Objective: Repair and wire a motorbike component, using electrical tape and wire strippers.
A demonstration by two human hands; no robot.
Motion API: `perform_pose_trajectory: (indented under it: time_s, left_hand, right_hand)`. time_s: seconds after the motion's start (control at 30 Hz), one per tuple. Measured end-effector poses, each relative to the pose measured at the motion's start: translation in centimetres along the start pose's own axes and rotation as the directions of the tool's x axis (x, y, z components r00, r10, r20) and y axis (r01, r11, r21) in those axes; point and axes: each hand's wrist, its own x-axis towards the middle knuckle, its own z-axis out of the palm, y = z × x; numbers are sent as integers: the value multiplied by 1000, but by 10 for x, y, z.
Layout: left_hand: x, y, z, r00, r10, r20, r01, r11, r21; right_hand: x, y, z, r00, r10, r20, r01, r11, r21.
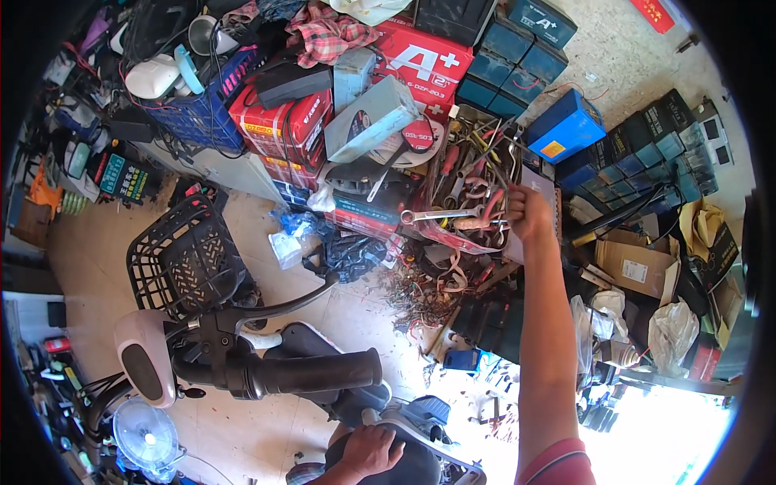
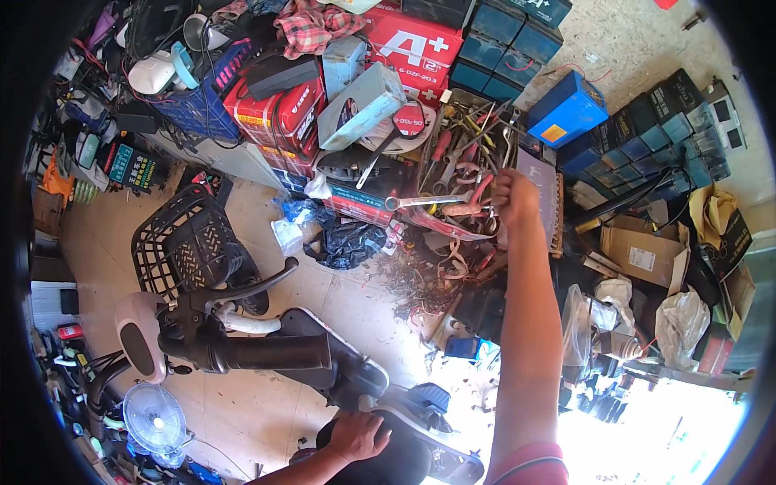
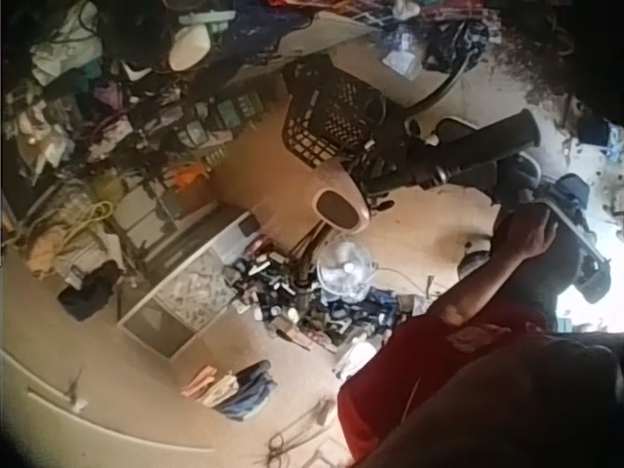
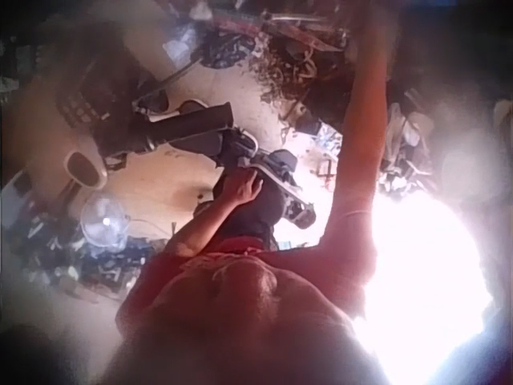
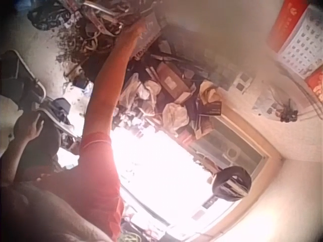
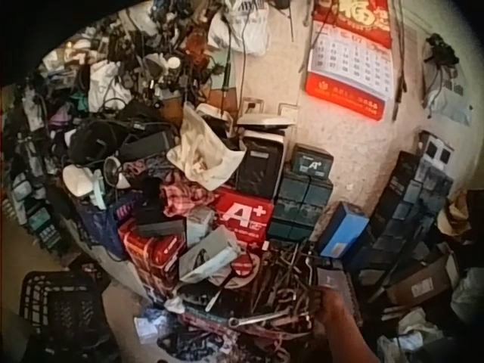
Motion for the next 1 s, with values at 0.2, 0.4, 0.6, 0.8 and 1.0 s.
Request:
perform_pose_trajectory:
  time_s: [0.2,0.4,0.6,0.8,1.0]
  left_hand:
    - [-1,-1,8,1000,20,-6,-21,999,-31]
    - [-1,-3,-1,1000,-9,28,8,1000,5]
    - [-2,2,1,1000,5,-6,-5,1000,-6]
    - [-2,-2,-4,1000,-7,10,7,1000,4]
    - [0,2,2,999,-4,53,5,1000,-6]
  right_hand:
    - [-22,20,-12,793,-540,-280,417,818,-396]
    - [-88,55,70,792,-609,46,569,709,-416]
    - [-29,87,77,957,-274,98,280,775,-566]
    - [-11,136,61,891,-269,365,54,-737,-673]
    - [23,131,69,787,-616,25,-174,-261,-950]
